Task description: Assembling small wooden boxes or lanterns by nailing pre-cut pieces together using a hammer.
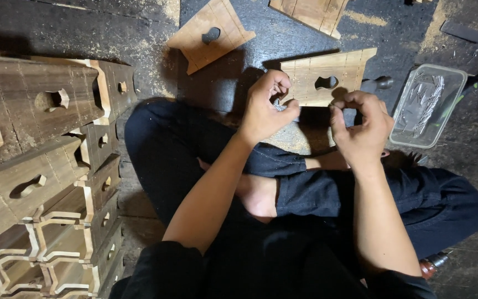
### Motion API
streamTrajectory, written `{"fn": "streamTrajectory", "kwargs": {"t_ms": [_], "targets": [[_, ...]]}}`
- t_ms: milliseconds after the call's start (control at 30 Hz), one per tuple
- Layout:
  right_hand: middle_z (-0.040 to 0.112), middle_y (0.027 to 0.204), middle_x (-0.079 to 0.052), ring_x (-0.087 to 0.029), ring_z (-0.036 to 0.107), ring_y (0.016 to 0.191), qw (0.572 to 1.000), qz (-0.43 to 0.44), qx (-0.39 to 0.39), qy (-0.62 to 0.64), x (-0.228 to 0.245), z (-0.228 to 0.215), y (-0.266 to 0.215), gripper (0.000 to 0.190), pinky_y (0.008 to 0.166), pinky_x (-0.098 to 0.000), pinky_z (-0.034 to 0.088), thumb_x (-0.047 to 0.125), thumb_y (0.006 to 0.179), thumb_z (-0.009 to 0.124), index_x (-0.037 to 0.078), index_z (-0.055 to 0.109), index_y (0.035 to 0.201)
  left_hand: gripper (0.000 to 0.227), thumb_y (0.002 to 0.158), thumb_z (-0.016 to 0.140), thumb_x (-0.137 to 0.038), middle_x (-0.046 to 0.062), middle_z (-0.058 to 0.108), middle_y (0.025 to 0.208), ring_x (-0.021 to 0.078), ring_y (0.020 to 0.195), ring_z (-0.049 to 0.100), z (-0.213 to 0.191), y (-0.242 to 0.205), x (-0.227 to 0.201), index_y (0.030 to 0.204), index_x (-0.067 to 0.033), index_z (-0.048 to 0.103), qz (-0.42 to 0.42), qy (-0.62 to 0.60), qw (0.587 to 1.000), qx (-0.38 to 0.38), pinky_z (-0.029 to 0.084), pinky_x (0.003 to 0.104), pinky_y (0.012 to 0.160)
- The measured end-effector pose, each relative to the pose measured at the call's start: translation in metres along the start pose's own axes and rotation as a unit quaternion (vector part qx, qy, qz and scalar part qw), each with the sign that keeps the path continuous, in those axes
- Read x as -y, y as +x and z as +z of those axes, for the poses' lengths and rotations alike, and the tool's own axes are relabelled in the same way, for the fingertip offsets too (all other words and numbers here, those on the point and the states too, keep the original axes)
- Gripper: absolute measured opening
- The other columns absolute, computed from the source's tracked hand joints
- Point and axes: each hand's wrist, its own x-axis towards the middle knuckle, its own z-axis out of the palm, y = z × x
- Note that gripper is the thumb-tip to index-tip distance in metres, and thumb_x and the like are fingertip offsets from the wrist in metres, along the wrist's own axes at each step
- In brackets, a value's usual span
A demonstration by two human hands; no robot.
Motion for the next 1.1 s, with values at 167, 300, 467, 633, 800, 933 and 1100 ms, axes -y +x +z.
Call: {"fn": "streamTrajectory", "kwargs": {"t_ms": [167,300,467,633,800,933,1100], "targets": [[0.078,0.09,-0.011,-0.042,0.072,0.088,1.0,0.002,0.009,0.001,0.001,0.003,0.001,0.028,0.087,-0.0463,0.05,-0.009,0.089,0.087,0.002,0.07,0.108,0.035,0.072,0.078,0.005,0.012,0.058,0.084,0.0248,0.079,0.062,0.0,0.0,0.007,0.102,-0.0041,0.062,-0.003,0.04,0.999,0.005,0.056,0.042,0.071],[0.078,0.089,-0.011,-0.043,0.072,0.086,1.0,0.002,0.01,-0.002,0.0,0.003,0.0,0.027,0.086,-0.0462,0.05,-0.008,0.09,0.087,0.002,0.07,0.109,0.041,0.072,0.088,-0.009,0.011,0.059,0.085,0.0245,0.082,0.063,0.002,0.003,0.007,0.103,-0.0066,0.061,-0.026,0.082,0.996,-0.005,0.055,0.042,0.076],[0.078,0.089,-0.01,-0.042,0.073,0.087,1.0,-0.003,0.01,0.001,0.0,0.004,0.001,0.028,0.086,-0.046,0.05,-0.008,0.09,0.088,0.002,0.069,0.109,0.042,0.074,0.089,-0.01,0.011,0.059,0.086,0.0257,0.084,0.062,0.003,0.002,0.008,0.104,-0.0075,0.061,-0.033,0.087,0.996,-0.003,0.055,0.043,0.079],[0.079,0.089,-0.008,-0.04,0.074,0.087,1.0,-0.009,0.008,-0.015,-0.006,0.008,0.001,0.03,0.088,-0.0457,0.05,-0.006,0.089,0.089,0.003,0.07,0.109,0.042,0.074,0.09,-0.01,0.009,0.058,0.086,0.0237,0.084,0.061,0.004,0.002,0.01,0.104,-0.0078,0.061,-0.036,0.085,0.996,-0.006,0.055,0.042,0.08],[0.077,0.084,-0.005,-0.034,0.074,0.08,0.999,-0.015,0.021,-0.047,-0.002,0.012,0.004,0.03,0.085,-0.0412,0.046,-0.005,0.084,0.088,0.005,0.07,0.106,0.042,0.074,0.09,-0.01,0.006,0.056,0.086,0.0209,0.084,0.06,0.004,0.002,0.014,0.104,-0.0105,0.061,-0.034,0.08,0.996,-0.003,0.055,0.038,0.079],[0.076,0.081,-0.006,-0.034,0.074,0.078,0.998,-0.016,0.024,-0.053,0.0,0.015,0.003,0.031,0.083,-0.041,0.046,-0.006,0.082,0.087,0.005,0.068,0.105,0.042,0.074,0.09,-0.009,0.006,0.056,0.086,0.0202,0.084,0.059,0.005,0.002,0.012,0.104,-0.0101,0.061,-0.033,0.077,0.996,-0.006,0.055,0.038,0.079],[0.073,0.081,-0.014,-0.041,0.072,0.079,0.999,-0.003,0.03,-0.036,-0.003,0.01,0.001,0.029,0.082,-0.0469,0.049,-0.011,0.082,0.082,0.001,0.069,0.104,0.041,0.077,0.088,-0.008,0.011,0.06,0.094,0.0264,0.089,0.063,0.003,0.003,0.014,0.107,-0.0109,0.06,-0.009,0.068,0.998,-0.001,0.057,0.039,0.081]]}}
